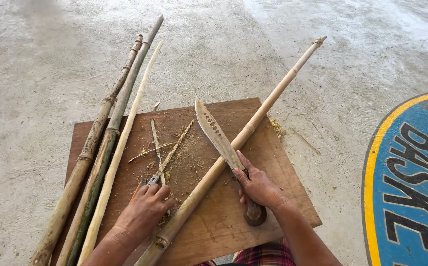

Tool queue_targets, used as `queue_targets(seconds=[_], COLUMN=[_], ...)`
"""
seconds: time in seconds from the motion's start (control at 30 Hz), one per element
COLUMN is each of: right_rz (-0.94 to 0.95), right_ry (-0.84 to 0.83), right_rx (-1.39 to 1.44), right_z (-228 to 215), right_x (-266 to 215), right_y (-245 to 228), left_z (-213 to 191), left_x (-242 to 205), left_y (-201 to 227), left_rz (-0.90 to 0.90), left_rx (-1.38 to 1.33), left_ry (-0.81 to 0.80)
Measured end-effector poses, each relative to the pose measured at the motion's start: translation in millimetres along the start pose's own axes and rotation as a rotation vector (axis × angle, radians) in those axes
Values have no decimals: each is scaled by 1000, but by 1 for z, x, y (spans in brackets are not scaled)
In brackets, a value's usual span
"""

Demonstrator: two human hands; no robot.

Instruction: Scraping the outer bark and smoothing a bamboo pole using a machete and a saw blade.

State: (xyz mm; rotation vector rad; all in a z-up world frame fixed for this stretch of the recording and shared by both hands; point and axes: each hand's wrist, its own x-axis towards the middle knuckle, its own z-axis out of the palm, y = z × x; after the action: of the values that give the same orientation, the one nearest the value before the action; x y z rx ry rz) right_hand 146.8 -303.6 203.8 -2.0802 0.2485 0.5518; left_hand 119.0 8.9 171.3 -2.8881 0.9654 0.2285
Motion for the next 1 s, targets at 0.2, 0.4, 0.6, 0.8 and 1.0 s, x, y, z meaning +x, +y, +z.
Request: queue_targets(seconds=[0.2, 0.4, 0.6, 0.8, 1.0], right_rz=[50, 47, 42, 33, 37], right_ry=[-22, -20, -23, -29, -44], right_rx=[-77, -77, -42, -5, -35], right_z=[-1, -2, -2, -3, -4], right_x=[-3, -8, -4, -2, 1], right_y=[-10, -16, -10, -8, -5], left_z=[11, 10, -17, 2, -16], left_x=[12, 35, 38, 42, 22], left_y=[8, 18, 23, 20, -9], left_rz=[-330, -545, -662, -695, -695], left_rx=[-190, -273, -371, -185, -624], left_ry=[-27, -64, -169, -260, -121])
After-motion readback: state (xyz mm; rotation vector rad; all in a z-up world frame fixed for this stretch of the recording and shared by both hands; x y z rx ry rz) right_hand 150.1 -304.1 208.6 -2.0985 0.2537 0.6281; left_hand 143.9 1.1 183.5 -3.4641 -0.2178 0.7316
